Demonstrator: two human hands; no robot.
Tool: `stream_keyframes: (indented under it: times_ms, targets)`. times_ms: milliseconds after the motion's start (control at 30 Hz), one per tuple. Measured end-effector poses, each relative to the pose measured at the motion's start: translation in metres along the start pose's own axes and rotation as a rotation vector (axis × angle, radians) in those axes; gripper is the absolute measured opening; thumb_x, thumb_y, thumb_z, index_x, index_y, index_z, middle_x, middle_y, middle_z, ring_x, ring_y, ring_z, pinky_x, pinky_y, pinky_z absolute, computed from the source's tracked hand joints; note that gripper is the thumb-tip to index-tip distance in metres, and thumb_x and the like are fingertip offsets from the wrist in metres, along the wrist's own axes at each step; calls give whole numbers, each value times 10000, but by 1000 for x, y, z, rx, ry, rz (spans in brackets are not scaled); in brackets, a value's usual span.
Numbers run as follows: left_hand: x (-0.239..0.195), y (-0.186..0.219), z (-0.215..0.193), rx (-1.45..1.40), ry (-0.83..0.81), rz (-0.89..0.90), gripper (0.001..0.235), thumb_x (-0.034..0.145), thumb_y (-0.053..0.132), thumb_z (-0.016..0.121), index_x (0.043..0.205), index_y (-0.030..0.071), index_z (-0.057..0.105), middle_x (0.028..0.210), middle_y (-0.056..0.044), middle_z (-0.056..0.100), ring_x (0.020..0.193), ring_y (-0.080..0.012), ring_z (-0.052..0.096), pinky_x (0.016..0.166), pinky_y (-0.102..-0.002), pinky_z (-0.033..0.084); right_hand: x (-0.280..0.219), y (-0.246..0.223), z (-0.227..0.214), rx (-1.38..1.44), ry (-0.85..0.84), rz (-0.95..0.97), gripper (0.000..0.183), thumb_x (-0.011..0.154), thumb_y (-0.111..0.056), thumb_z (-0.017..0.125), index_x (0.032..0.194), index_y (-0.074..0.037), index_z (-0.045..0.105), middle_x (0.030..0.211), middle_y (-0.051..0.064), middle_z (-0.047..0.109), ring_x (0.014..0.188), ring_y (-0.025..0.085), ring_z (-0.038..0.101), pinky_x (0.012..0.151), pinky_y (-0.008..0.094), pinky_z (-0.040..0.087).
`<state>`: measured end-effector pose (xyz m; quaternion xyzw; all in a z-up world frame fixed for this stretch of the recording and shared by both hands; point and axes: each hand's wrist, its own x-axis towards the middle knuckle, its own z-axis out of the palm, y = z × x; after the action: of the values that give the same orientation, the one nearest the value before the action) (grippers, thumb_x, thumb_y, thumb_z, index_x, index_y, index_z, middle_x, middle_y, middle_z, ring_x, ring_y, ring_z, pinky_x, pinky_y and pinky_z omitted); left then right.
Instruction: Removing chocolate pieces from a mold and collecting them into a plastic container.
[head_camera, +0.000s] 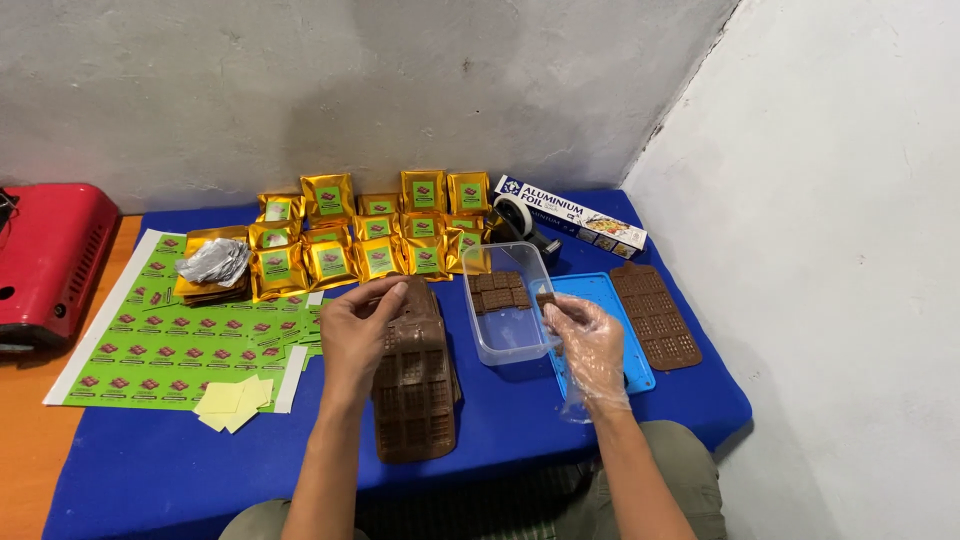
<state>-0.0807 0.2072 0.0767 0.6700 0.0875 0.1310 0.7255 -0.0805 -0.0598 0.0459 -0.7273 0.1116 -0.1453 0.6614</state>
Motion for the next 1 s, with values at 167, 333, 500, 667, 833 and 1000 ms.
stream_keyframes:
  times_ms: [167,333,500,667,833,1000]
  targets:
    - [5,-4,-6,-27,13,3,196,918,118,797,1092,31,820,971,-213,788,915,-231,735,838,-364,629,23,-3,27,71,-3,-36,303,832,-43,810,1072,117,719,961,277,728,835,306,763,757,387,650]
    - [5,1,-7,-27,-1,18,201,923,116,794,1106,35,818,962,-226,787,914,-250,748,825,-373,638,71,32,45,-460,-29,-84,281,832,-166,703,1088,-88,790,957,154,761,887,351,756,691,464,632]
    - [10,-3,-8,-51,0,47,203,915,140,802,1097,54,826,868,-186,783,821,-195,718,762,-368,625,118,84,56,-850,25,-181,111,771,-92,763,877,-121,773,889,149,784,916,392,751,768,486,616]
    - [14,-5,-6,-86,2,38,199,900,152,815,1078,65,831,824,-129,779,770,-135,682,733,-327,619,150,122,62,-937,37,-178,70,803,-113,755,868,-135,742,889,132,773,934,384,750,801,480,615]
    - [17,-4,-5,-111,-7,24,207,906,167,801,1084,68,832,825,-126,779,770,-129,653,743,-314,602,160,134,67,-941,38,-147,66,819,-102,724,881,-118,738,929,175,771,963,400,740,833,476,607]
    - [19,-7,-6,-117,6,1,191,881,157,811,1056,86,843,813,-97,782,726,-105,659,708,-283,601,172,148,71,-904,52,-139,89,815,-113,695,885,-130,748,917,182,766,964,414,734,824,485,604]
